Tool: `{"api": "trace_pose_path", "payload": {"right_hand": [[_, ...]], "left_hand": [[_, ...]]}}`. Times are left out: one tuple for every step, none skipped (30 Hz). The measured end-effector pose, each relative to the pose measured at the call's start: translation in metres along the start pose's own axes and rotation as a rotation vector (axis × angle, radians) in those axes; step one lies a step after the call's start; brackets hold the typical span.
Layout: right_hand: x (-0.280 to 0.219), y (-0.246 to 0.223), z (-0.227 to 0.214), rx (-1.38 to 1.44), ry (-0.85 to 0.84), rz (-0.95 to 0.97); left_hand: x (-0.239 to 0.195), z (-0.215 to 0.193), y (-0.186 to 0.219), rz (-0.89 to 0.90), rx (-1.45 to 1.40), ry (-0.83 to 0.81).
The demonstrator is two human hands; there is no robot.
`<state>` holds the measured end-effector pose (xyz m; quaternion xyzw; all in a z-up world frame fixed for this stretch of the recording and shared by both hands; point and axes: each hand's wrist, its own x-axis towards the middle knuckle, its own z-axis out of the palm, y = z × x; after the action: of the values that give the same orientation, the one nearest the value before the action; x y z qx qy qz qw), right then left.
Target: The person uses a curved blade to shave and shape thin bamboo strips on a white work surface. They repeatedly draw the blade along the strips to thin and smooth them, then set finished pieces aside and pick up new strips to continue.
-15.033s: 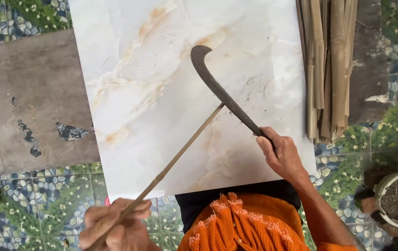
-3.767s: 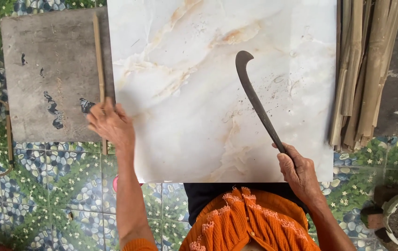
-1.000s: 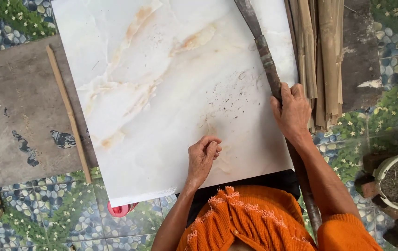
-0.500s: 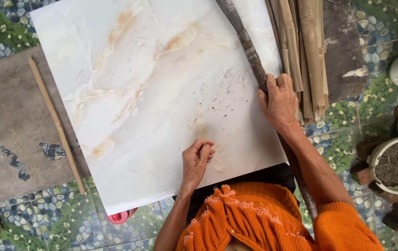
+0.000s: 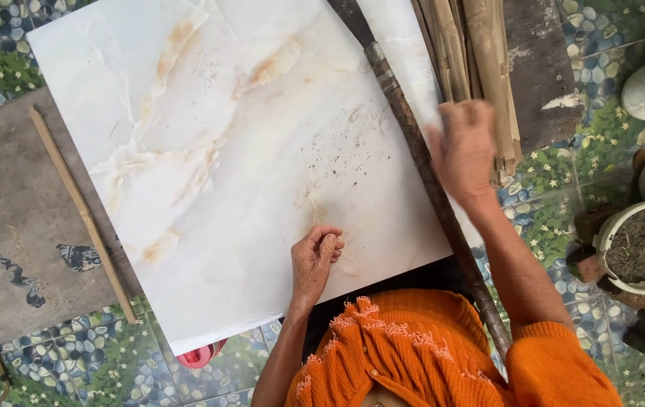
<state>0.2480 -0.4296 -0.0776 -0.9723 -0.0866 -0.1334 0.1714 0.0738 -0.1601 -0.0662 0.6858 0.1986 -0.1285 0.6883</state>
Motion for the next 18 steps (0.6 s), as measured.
{"api": "trace_pose_path", "payload": {"right_hand": [[0.001,0.024,0.003,0.001,-0.001,0.001],[0.001,0.048,0.005,-0.090,0.055,0.020],[0.002,0.071,0.007,-0.182,0.112,0.038],[0.001,0.072,0.002,-0.181,0.112,0.036],[-0.001,0.072,-0.003,-0.157,0.083,0.081],[-0.001,0.072,-0.008,-0.132,0.052,0.122],[0.000,0.066,-0.013,-0.131,0.051,0.116],[0.001,0.060,-0.018,-0.118,0.063,0.104],[0.001,0.055,-0.023,-0.106,0.075,0.091],[0.003,0.059,-0.022,-0.105,0.073,0.090],[0.004,0.064,-0.021,-0.156,0.037,0.114],[0.005,0.068,-0.019,-0.209,0.001,0.141],[0.005,0.071,-0.020,-0.208,0.001,0.143],[0.005,0.075,-0.020,-0.169,0.025,0.113],[0.005,0.078,-0.020,-0.130,0.048,0.084],[0.003,0.084,-0.017,-0.129,0.049,0.083],[0.001,0.090,-0.015,-0.119,0.071,0.101],[-0.001,0.097,-0.012,-0.110,0.093,0.118]], "left_hand": [[0.000,-0.001,0.001,-0.001,0.001,0.000],[0.000,-0.001,0.001,-0.005,-0.006,-0.004],[0.000,-0.002,0.002,-0.008,-0.012,-0.008],[0.000,-0.002,0.001,-0.007,-0.013,-0.007],[0.001,-0.003,0.001,-0.006,-0.014,-0.006],[0.000,-0.003,0.000,-0.006,-0.016,-0.002],[0.001,-0.002,-0.001,-0.005,-0.019,0.003],[0.001,-0.002,-0.002,-0.002,-0.018,0.000],[0.001,-0.002,-0.003,0.002,-0.016,-0.003],[0.000,-0.002,-0.001,0.001,-0.016,-0.001],[-0.001,-0.001,0.002,0.041,-0.010,-0.005],[-0.002,0.000,0.005,0.080,-0.003,-0.012],[-0.002,-0.001,0.006,0.080,-0.001,-0.012],[-0.002,-0.001,0.006,0.075,0.002,-0.012],[-0.003,-0.002,0.007,0.071,0.004,-0.012],[-0.003,-0.002,0.007,0.071,0.005,-0.011],[-0.003,-0.003,0.007,0.064,0.004,-0.006],[-0.003,-0.003,0.008,0.056,0.001,-0.001]]}}
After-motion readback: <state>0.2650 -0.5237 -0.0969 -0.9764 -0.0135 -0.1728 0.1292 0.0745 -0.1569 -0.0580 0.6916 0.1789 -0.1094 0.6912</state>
